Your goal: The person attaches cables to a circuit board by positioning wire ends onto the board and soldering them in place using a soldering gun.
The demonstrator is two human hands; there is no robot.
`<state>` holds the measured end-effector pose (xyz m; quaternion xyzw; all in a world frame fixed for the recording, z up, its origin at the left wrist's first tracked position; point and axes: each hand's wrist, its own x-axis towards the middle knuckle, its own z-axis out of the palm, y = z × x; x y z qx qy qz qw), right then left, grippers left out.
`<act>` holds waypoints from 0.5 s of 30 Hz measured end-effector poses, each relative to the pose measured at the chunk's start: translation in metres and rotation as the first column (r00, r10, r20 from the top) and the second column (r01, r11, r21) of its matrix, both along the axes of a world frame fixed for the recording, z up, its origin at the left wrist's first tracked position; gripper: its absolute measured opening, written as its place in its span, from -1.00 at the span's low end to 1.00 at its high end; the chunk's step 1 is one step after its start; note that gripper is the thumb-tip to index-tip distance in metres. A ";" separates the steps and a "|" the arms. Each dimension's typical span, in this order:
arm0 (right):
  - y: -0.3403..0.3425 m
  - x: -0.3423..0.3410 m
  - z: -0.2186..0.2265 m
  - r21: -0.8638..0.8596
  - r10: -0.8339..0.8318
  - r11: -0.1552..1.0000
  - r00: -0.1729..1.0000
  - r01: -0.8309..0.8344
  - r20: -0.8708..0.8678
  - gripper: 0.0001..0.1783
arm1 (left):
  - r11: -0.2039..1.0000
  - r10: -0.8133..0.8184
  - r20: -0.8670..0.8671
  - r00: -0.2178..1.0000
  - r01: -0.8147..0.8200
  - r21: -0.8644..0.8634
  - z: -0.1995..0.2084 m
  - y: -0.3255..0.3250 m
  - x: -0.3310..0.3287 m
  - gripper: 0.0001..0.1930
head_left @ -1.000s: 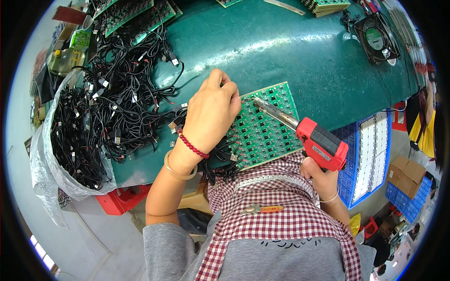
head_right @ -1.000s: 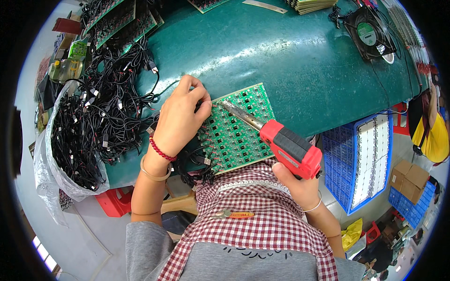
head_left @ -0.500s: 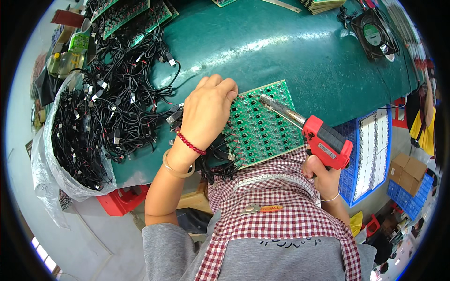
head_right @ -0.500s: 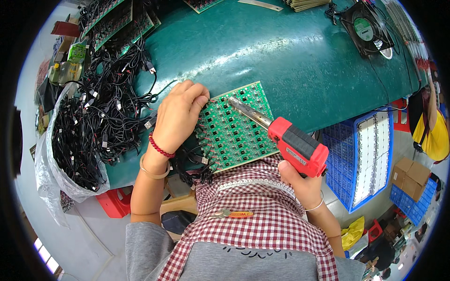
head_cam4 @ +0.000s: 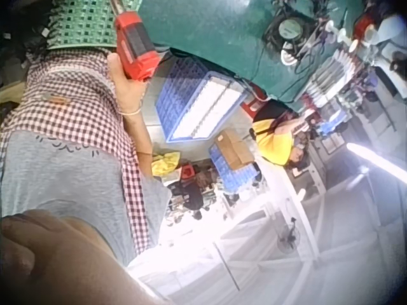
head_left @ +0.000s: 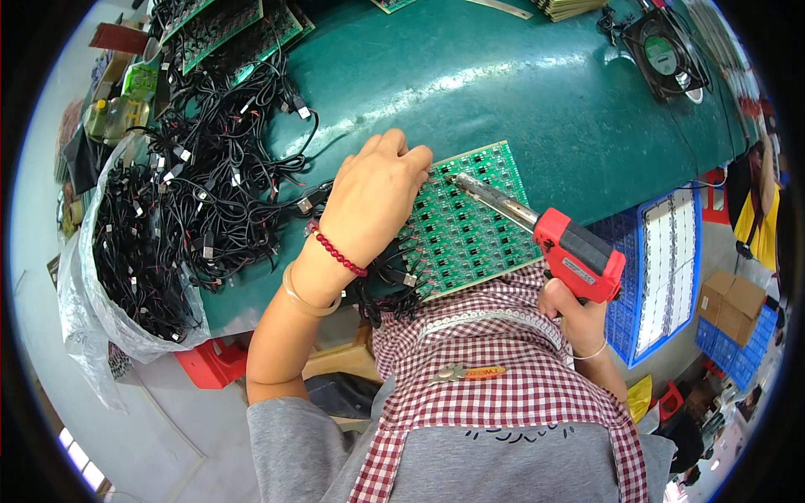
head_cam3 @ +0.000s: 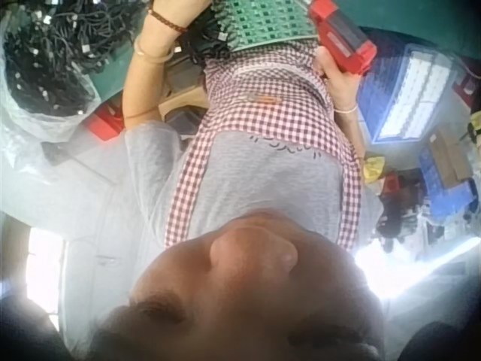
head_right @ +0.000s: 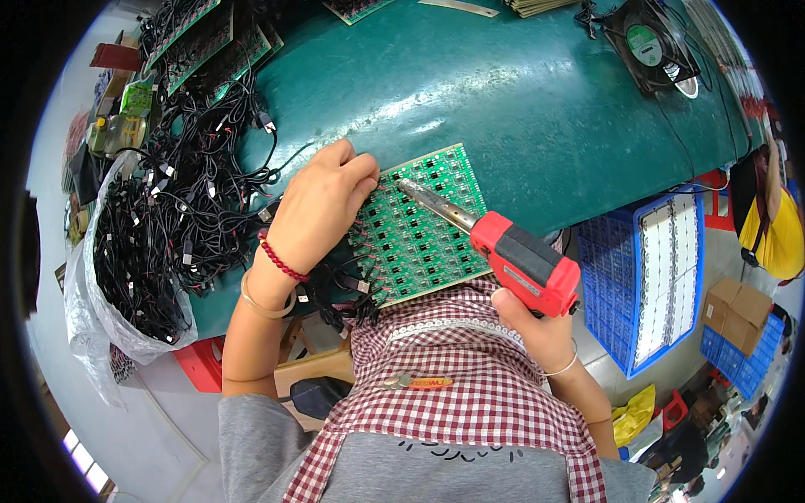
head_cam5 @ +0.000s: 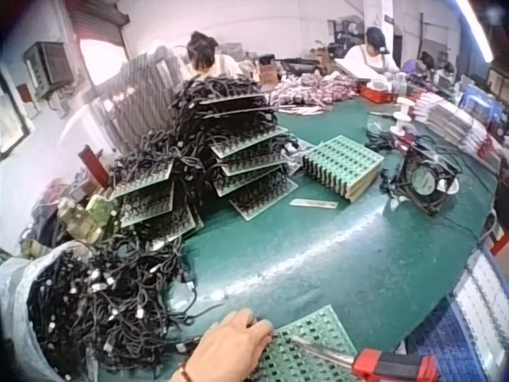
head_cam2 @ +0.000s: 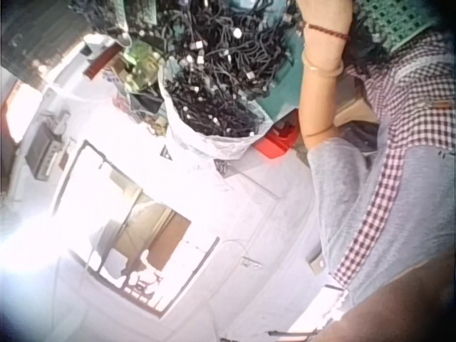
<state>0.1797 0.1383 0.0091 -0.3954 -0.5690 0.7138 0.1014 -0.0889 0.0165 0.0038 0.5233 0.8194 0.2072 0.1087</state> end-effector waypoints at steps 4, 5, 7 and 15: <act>0.001 0.001 -0.003 0.007 0.055 0.998 0.999 -0.055 -0.001 -0.83 | 0.999 -0.026 -0.011 1.000 0.026 0.023 -0.001 0.002 0.001 -0.93; 0.000 -0.001 -0.002 0.010 0.058 0.998 0.998 -0.058 0.006 -0.81 | 0.999 -0.023 -0.025 0.999 0.024 0.023 -0.001 0.003 0.001 -0.93; 0.000 -0.002 -0.002 0.012 0.063 0.998 0.998 -0.063 0.013 -0.80 | 1.000 -0.020 -0.039 0.999 0.021 0.022 -0.003 0.003 0.001 -0.93; 0.000 -0.003 -0.005 0.031 0.080 0.996 0.997 -0.080 -0.003 -0.77 | 0.997 -0.038 -0.021 0.999 0.039 0.061 -0.005 0.003 -0.002 -0.93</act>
